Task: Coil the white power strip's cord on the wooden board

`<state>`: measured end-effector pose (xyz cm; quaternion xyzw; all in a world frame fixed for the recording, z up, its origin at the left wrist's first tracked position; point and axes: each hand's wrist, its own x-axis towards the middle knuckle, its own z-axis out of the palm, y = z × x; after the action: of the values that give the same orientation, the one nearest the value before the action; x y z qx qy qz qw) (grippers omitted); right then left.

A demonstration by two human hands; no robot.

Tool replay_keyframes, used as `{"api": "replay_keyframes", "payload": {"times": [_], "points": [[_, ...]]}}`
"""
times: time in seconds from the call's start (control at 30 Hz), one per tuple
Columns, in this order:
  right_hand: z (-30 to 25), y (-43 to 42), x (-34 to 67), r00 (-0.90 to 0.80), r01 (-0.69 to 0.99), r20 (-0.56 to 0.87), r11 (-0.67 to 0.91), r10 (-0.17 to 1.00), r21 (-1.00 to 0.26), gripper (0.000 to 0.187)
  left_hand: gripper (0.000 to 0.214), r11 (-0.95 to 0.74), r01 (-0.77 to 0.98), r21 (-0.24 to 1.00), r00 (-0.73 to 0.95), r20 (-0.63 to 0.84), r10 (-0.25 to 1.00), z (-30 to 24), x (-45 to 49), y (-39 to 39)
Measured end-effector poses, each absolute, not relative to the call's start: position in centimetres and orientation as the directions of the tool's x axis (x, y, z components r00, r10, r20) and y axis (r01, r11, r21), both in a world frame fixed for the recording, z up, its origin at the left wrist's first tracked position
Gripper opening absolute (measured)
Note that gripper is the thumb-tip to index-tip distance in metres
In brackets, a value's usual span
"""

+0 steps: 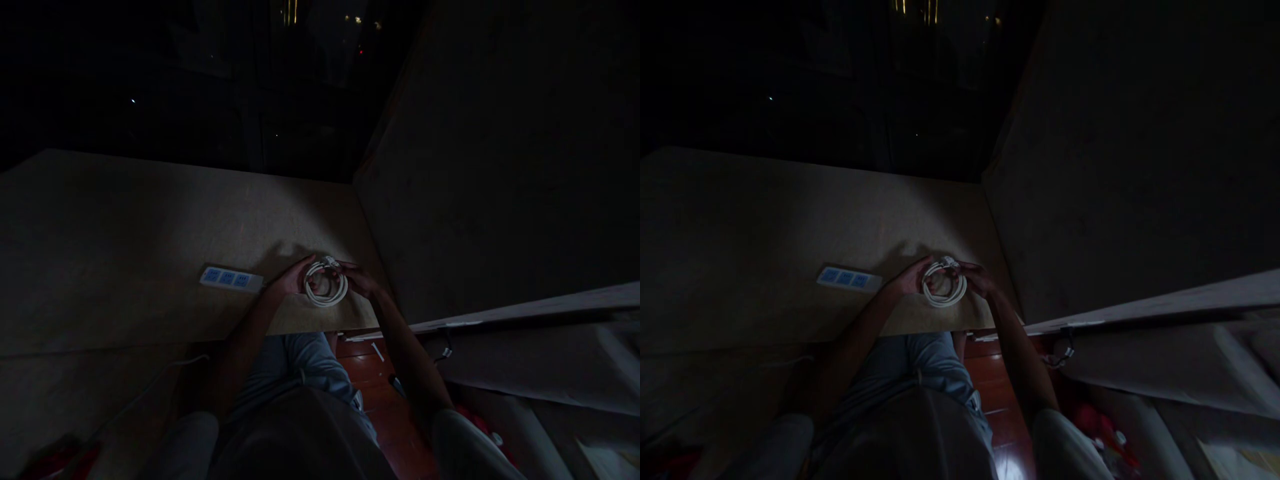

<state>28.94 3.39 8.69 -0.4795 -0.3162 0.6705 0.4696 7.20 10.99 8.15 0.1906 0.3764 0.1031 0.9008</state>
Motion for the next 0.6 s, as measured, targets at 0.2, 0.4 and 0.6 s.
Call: {"api": "replay_keyframes", "payload": {"times": [0.2, 0.4, 0.6], "points": [[8.5, 4.0, 29.4, -0.148, -0.305, -0.389, -0.416, 0.909, -0.857, 0.042, 0.064, 0.927, -0.072, 0.369, 0.756, -0.586, 0.292, 7.8, 7.5, 11.6], [8.1, 4.7, 29.6, -0.171, -0.259, -0.399, -0.432, 0.901, -0.864, 0.043, 0.033, 0.96, -0.061, 0.275, 0.756, -0.614, 0.224, 6.9, 9.1, 12.7], [7.9, 4.7, 29.4, -0.119, -0.327, -0.353, -0.372, 0.928, -0.869, 0.047, 0.032, 0.949, -0.116, 0.291, 0.74, -0.612, 0.278, 7.0, 10.0, 12.7]]}}
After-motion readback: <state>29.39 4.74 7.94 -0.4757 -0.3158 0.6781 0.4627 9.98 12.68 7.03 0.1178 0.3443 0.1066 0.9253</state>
